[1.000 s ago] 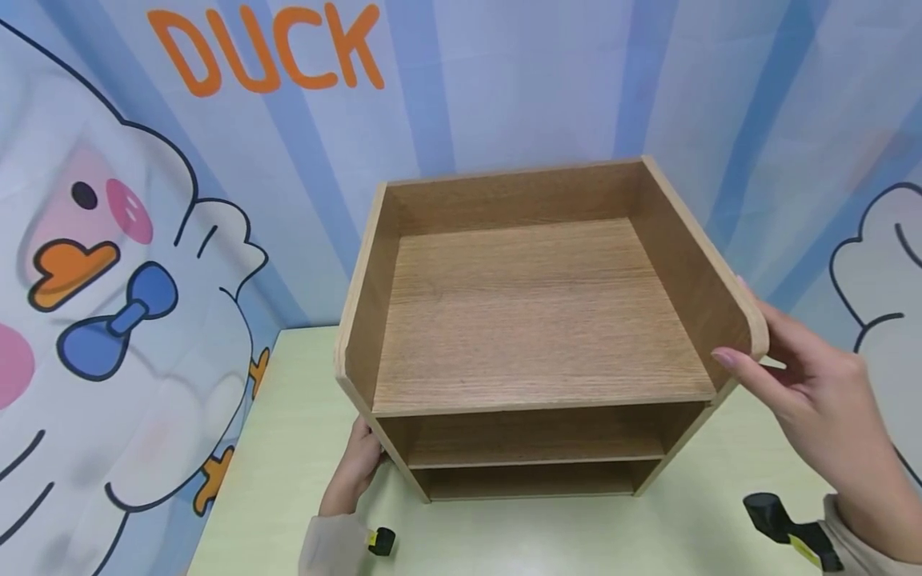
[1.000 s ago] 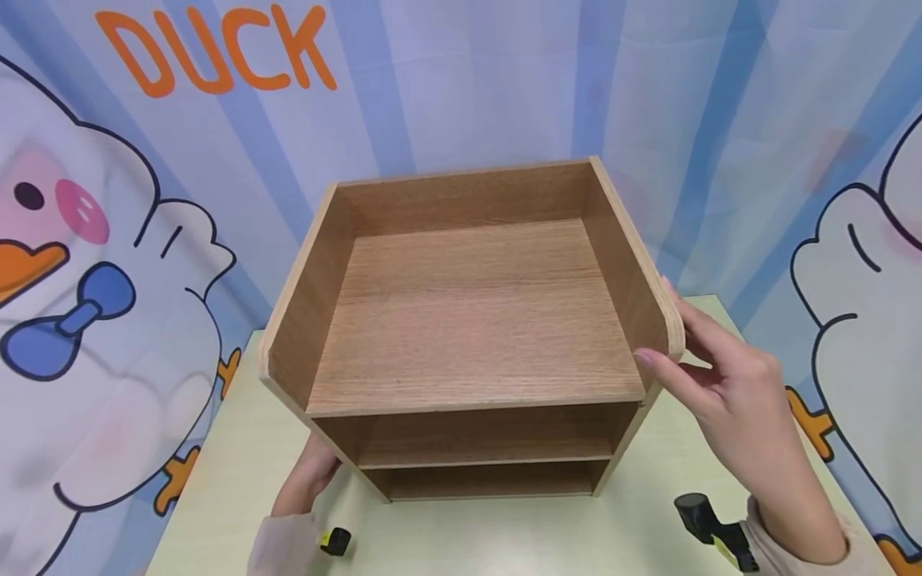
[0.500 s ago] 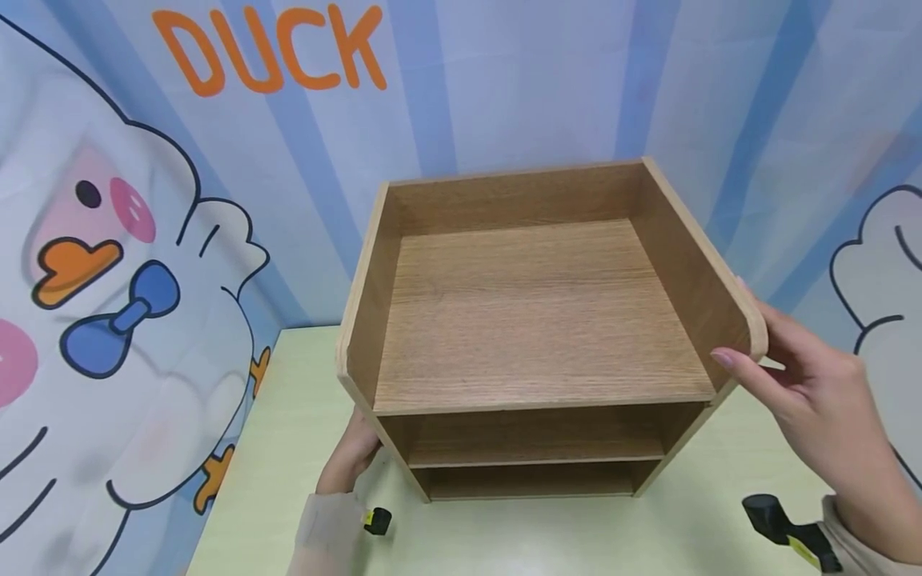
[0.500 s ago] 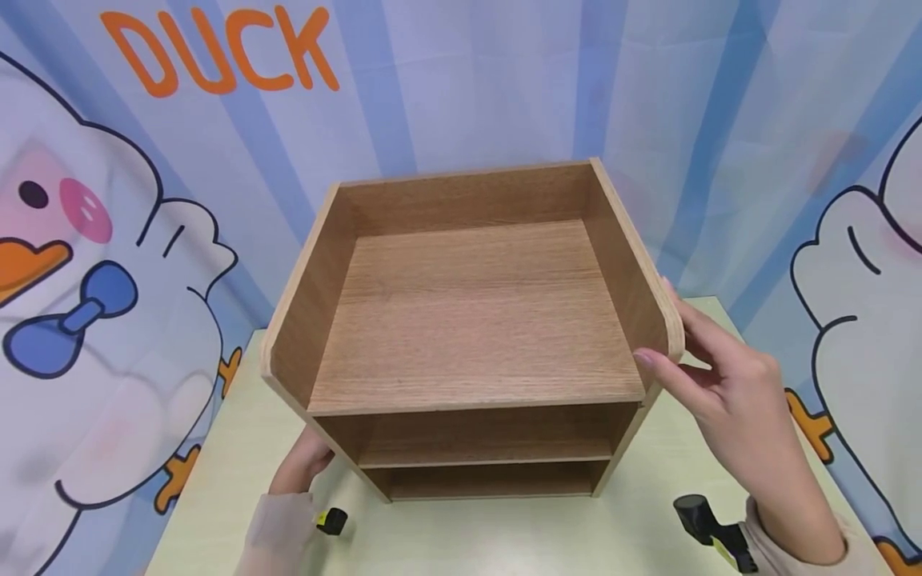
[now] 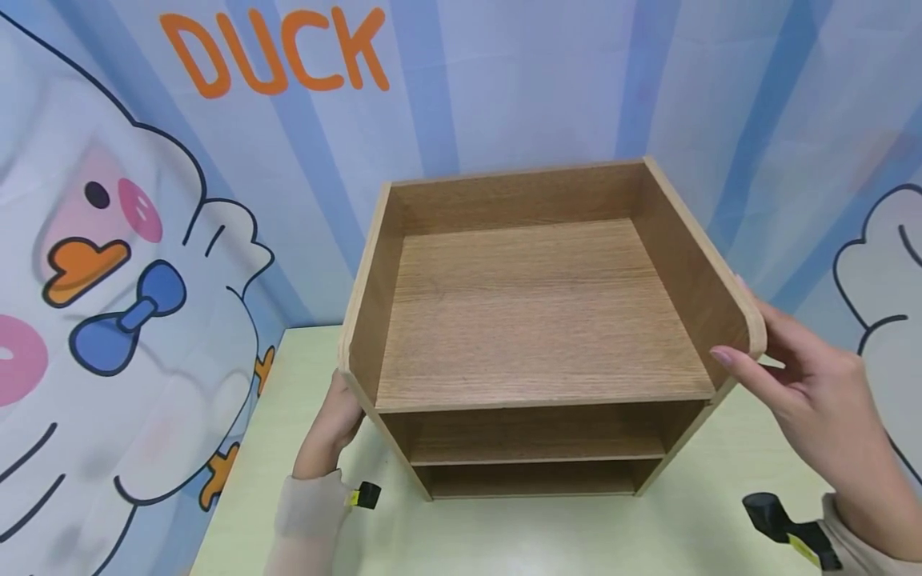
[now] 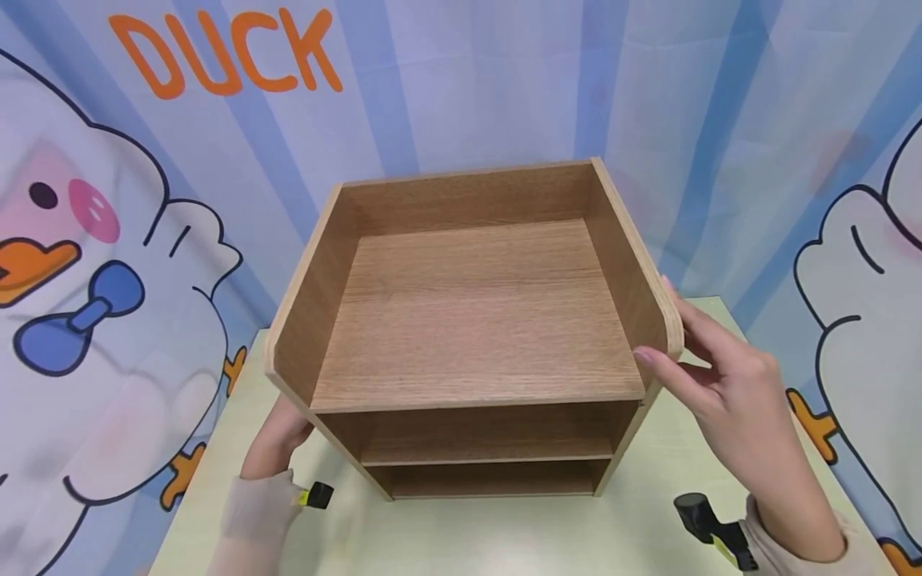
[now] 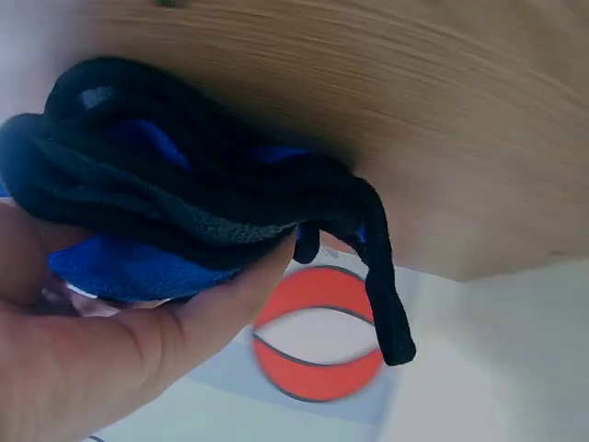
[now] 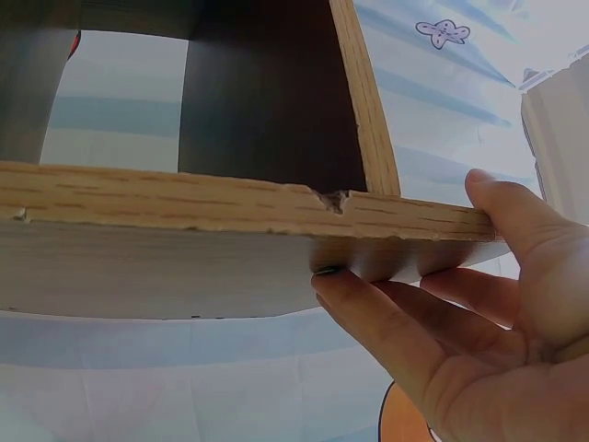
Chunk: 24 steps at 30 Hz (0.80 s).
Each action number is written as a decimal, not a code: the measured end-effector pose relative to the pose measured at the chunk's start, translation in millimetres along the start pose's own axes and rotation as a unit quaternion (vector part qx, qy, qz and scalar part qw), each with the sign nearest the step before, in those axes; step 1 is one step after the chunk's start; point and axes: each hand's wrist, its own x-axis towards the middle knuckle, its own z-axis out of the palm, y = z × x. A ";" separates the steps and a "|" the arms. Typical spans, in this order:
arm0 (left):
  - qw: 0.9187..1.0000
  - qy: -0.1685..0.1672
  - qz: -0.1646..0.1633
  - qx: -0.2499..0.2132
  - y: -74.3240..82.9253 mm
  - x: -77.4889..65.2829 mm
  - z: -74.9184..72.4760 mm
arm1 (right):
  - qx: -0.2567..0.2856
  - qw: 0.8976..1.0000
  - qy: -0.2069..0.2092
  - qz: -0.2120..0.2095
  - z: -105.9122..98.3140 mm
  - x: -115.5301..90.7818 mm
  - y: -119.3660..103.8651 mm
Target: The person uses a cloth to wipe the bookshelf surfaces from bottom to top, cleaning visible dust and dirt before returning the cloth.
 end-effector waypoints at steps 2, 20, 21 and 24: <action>1.000 -0.005 0.029 0.010 14.9 0.2 -1.0 | 0.000 1.000 0.000 0.001 0.1 0.0 0.3; 0.977 0.022 0.214 0.017 134.6 -16.1 -3.6 | -0.006 1.000 -0.003 0.014 0.2 -0.1 0.6; 0.975 0.026 0.221 0.017 136.8 -16.8 -3.2 | -0.008 1.000 -0.003 0.013 0.1 0.0 0.6; 0.968 0.033 0.249 0.018 142.4 -18.2 -3.0 | -0.011 1.000 -0.002 0.012 0.1 0.0 1.2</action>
